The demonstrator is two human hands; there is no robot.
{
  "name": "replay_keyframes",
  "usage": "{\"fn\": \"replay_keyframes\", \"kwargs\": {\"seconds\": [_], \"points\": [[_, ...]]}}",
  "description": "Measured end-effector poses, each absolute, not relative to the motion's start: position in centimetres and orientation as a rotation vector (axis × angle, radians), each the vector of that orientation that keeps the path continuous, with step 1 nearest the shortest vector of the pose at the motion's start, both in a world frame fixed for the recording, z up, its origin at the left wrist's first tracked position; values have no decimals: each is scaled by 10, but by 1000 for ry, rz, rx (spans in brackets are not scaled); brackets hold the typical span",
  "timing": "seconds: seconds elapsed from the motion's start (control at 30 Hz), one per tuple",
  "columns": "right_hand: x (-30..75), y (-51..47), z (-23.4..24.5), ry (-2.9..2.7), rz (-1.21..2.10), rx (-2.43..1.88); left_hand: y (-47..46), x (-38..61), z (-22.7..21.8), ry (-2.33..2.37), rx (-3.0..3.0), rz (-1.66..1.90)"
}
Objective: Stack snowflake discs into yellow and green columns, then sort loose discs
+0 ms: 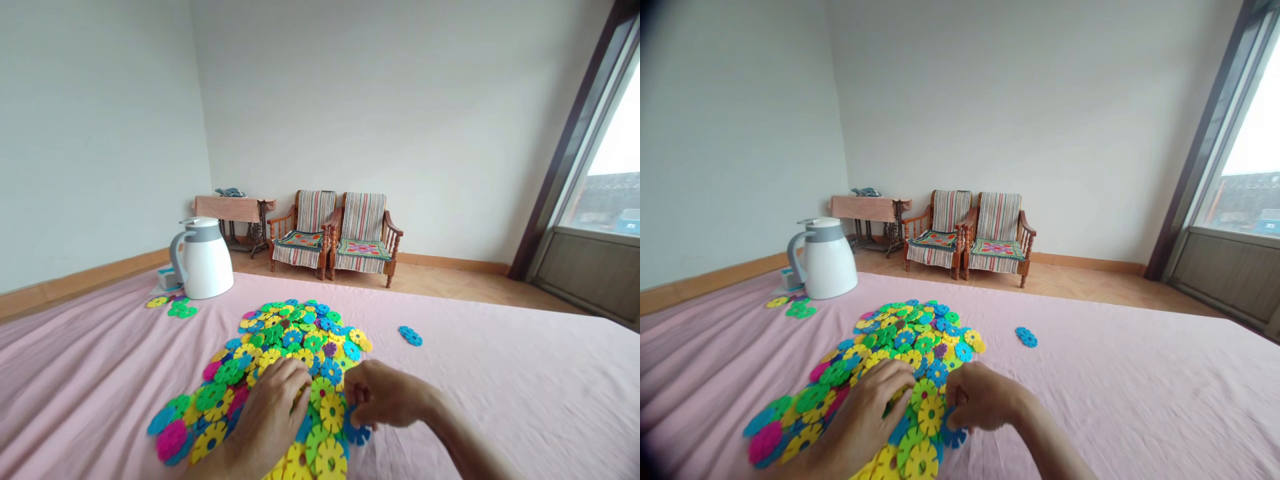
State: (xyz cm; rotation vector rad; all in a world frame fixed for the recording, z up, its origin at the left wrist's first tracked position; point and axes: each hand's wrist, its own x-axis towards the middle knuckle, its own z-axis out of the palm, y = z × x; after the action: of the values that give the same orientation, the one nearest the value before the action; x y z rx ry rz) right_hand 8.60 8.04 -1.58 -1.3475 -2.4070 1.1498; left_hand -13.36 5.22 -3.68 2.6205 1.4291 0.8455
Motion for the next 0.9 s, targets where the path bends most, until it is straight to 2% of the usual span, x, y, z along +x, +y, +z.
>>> {"fn": "replay_keyframes", "kwargs": {"seconds": [0.07, 0.23, 0.4, 0.5, 0.77, 0.9], "points": [[101, 93, -21, -2218, 1214, -1342, 53, -134, -37, 1432, 2619, 844], [154, 126, -43, -1587, 521, -1702, 53, -135, -37, 1427, 2624, 846], [185, 133, -57, -1411, 293, -1801, 55, -134, -40, 1422, 2628, 862], [177, 132, -56, -1491, 115, -1822, 56, -135, -41, 1413, 2632, 866], [120, 128, -66, -1986, 159, -1537, 54, -136, -39, 1407, 2633, 866], [108, 128, -75, -2071, 206, -1682, 54, -135, -40, 1409, 2644, 857]]}}
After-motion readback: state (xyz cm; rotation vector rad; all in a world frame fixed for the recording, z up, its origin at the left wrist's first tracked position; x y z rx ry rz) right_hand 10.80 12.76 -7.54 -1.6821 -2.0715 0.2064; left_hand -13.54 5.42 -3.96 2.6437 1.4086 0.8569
